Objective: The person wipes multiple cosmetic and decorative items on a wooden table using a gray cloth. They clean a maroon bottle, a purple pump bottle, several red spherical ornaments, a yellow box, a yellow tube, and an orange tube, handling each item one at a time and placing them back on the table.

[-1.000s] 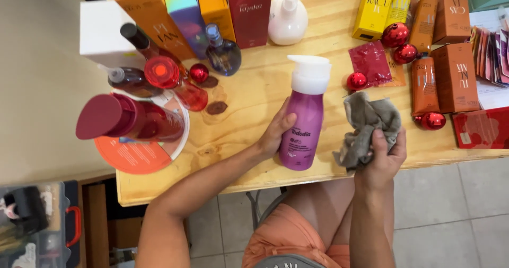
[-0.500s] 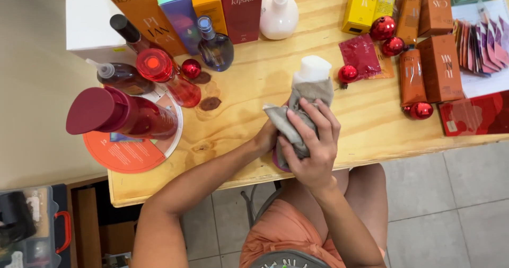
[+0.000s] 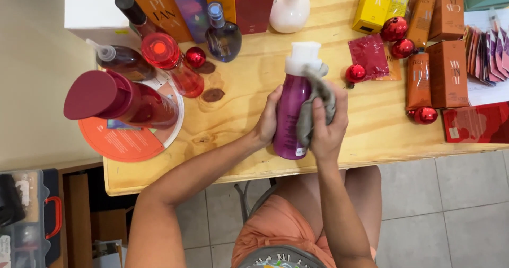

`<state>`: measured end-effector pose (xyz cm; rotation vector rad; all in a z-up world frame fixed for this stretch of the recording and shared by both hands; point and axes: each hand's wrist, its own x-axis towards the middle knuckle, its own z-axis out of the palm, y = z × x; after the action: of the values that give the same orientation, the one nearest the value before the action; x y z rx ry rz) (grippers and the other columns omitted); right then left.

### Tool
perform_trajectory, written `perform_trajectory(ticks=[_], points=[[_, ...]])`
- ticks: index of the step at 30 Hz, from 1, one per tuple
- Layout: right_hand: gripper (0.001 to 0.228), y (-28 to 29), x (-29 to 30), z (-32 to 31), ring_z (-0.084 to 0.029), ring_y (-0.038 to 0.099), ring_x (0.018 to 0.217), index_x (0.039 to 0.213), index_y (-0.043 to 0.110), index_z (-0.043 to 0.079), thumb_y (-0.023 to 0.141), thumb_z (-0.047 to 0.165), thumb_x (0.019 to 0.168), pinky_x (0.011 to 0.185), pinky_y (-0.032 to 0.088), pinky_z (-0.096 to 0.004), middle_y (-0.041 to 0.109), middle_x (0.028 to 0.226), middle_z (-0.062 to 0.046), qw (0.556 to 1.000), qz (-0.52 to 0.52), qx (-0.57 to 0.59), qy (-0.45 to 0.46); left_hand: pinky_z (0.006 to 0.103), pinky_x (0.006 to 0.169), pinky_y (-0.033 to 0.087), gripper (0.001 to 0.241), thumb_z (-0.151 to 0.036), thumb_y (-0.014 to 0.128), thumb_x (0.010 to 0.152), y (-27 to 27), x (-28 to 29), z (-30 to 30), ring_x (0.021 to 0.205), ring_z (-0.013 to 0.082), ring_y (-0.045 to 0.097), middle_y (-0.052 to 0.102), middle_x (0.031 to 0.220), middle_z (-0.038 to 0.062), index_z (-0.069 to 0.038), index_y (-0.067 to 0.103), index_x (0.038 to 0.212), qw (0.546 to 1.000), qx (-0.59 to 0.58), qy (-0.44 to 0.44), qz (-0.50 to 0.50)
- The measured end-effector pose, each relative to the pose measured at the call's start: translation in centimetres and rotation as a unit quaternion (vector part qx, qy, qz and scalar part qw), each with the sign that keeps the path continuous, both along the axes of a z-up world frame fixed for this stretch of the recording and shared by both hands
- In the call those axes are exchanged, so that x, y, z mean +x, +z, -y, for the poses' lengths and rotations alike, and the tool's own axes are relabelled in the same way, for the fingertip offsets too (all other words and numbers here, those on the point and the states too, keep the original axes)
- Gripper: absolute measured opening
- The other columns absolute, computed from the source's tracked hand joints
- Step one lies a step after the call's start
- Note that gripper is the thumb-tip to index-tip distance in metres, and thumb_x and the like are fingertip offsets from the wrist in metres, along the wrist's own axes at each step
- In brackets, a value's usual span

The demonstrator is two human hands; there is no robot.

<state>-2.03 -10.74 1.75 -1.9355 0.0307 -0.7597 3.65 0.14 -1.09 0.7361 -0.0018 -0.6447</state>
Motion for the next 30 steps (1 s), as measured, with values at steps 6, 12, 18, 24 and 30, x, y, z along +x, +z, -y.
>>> perform_trajectory(ticks=[6,12,18,24,30], points=[[0.028,-1.7,2.0,1.4,-0.010,0.056,0.103,0.131,0.061,0.014,0.058,0.022,0.104,0.100,0.050,-0.033,0.064,0.111,0.001,0.965,-0.114,0.232,0.050,0.0220,0.050,0.058,0.055,-0.065,0.045,0.101,1.0,-0.2,-0.5,0.065,0.0129,0.073,0.073,0.077,0.007,-0.016,0.070,0.096,0.999,0.023,0.004,0.048],[0.055,-1.6,-2.9,-1.4,-0.037,0.061,0.118,0.144,0.047,0.004,0.062,0.036,0.101,0.102,0.044,-0.053,0.062,0.127,-0.026,0.995,-0.097,0.023,-0.022,0.0301,0.087,0.059,0.050,-0.050,0.038,0.111,-2.9,-1.2,0.2,0.097,0.0157,0.071,0.072,0.107,0.011,-0.011,0.064,0.128,0.989,-0.006,0.064,0.136],[0.077,-1.3,-5.4,-2.5,-0.047,0.050,0.135,0.155,0.036,-0.002,0.066,0.034,0.094,0.113,0.039,-0.053,0.048,0.148,-0.028,0.998,-0.034,-0.061,-0.007,0.0392,0.110,0.045,0.065,-0.052,0.032,0.108,-2.0,-1.9,0.2,0.122,0.0183,0.058,0.057,0.142,0.015,-0.009,0.041,0.156,0.982,0.018,0.059,0.179],[0.085,-2.7,-7.8,-2.9,-0.048,0.049,0.136,0.157,0.031,-0.004,0.071,0.035,0.092,0.112,0.040,-0.054,0.043,0.151,-0.029,0.993,-0.060,-0.095,-0.026,0.0436,0.113,0.042,0.066,-0.050,0.033,0.109,-3.8,-2.3,0.2,0.129,0.0236,0.054,0.053,0.148,0.020,-0.006,0.039,0.158,0.979,0.023,0.064,0.193],[0.092,-4.7,-10.8,-3.2,-0.054,0.052,0.130,0.155,0.027,-0.012,0.075,0.031,0.090,0.105,0.045,-0.056,0.043,0.147,-0.034,0.987,-0.062,-0.145,-0.020,0.0436,0.107,0.047,0.065,-0.048,0.033,0.109,-2.0,-2.4,-0.2,0.121,0.0256,0.060,0.057,0.142,0.022,-0.003,0.044,0.154,0.974,0.010,0.054,0.218]])
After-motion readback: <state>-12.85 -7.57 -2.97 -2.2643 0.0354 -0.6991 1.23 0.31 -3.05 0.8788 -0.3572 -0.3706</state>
